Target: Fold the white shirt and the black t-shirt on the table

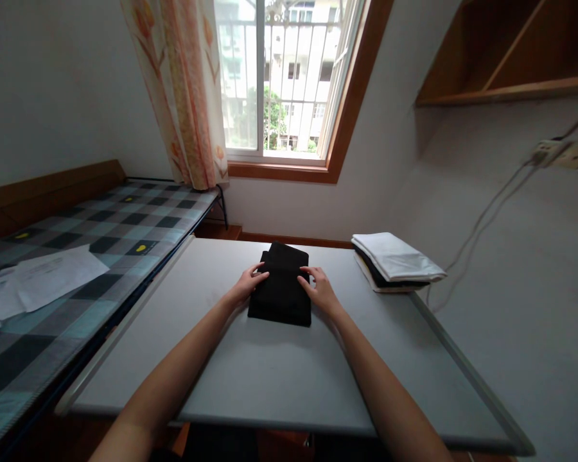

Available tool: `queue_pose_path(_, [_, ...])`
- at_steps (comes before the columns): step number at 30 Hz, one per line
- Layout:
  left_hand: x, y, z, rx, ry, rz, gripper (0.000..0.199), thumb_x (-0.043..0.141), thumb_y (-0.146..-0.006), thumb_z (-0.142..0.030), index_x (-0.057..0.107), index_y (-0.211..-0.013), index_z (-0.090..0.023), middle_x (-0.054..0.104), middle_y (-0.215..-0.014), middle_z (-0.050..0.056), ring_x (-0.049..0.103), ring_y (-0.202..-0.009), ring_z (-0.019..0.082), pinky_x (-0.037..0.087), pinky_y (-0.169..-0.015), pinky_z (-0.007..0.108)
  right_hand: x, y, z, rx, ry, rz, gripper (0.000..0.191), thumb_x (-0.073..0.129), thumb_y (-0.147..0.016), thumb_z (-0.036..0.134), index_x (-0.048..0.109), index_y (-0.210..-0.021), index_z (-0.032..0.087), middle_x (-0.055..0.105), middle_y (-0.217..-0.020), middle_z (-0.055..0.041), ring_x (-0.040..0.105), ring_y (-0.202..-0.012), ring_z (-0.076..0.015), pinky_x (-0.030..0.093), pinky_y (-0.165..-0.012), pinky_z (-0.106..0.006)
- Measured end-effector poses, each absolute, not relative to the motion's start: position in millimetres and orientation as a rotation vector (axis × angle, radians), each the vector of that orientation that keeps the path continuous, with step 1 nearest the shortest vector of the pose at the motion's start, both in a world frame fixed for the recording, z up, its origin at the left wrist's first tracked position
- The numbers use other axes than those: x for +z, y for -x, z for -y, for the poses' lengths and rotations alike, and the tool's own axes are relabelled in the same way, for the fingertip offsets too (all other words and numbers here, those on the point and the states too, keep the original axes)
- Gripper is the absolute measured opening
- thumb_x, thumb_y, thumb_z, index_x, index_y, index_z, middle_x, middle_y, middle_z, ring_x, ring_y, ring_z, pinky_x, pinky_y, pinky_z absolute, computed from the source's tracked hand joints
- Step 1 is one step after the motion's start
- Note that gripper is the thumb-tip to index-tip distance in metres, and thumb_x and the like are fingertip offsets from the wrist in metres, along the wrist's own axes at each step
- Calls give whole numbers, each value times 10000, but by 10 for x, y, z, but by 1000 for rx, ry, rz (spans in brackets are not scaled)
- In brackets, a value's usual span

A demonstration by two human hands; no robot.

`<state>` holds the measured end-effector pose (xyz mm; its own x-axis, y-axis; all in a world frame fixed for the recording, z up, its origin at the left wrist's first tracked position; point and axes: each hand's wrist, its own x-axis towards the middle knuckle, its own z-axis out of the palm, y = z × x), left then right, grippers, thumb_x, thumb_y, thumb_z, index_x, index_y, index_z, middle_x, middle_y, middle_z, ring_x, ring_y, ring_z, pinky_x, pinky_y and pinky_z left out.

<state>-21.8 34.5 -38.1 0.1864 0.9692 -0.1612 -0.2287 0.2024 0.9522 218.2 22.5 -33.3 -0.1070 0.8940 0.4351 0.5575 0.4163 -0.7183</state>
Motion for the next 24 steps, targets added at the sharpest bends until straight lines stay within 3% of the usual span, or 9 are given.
queue_pose_path(5, [-322, 182, -277, 1225, -1237, -1021, 725, 727, -699, -268, 431, -1358, -202, 674, -953, 53, 659, -821, 175, 532, -665, 260, -568, -2174, -188, 348, 1213, 1874, 465, 511, -900, 468, 575, -1300, 239, 535, -1287, -127, 493, -1235, -267, 383, -1081, -465])
queue_pose_path(8, [-307, 216, -281, 1193, -1364, -1124, 658, 700, -696, -247, 481, -1315, -200, 655, -899, 36, 644, -775, 159, 511, -603, 224, -577, -2156, -190, 384, 1210, 1946, 503, 476, -918, 491, 526, -1364, 265, 502, -1372, -114, 449, -1296, -271, 347, -1110, -483])
queue_pose_path(14, [-358, 281, -313, 1091, -1336, -1229, 596, 704, -676, -202, 538, -1248, -170, 635, -742, -9, 611, -624, 118, 472, -540, 195, -648, -2172, -169, 473, 1219, 1991, 562, 434, -930, 532, 461, -1426, 268, 424, -1477, -96, 365, -1376, -261, 293, -1150, -480])
queue_pose_path(24, [-407, 284, -190, 1092, -1199, -1157, 660, 727, -682, -261, 496, -1295, -175, 672, -737, 0, 642, -637, 145, 492, -564, 221, -691, -2158, -155, 560, 1208, 1965, 566, 410, -937, 550, 440, -1439, 289, 366, -1527, -63, 286, -1424, -248, 232, -1175, -494])
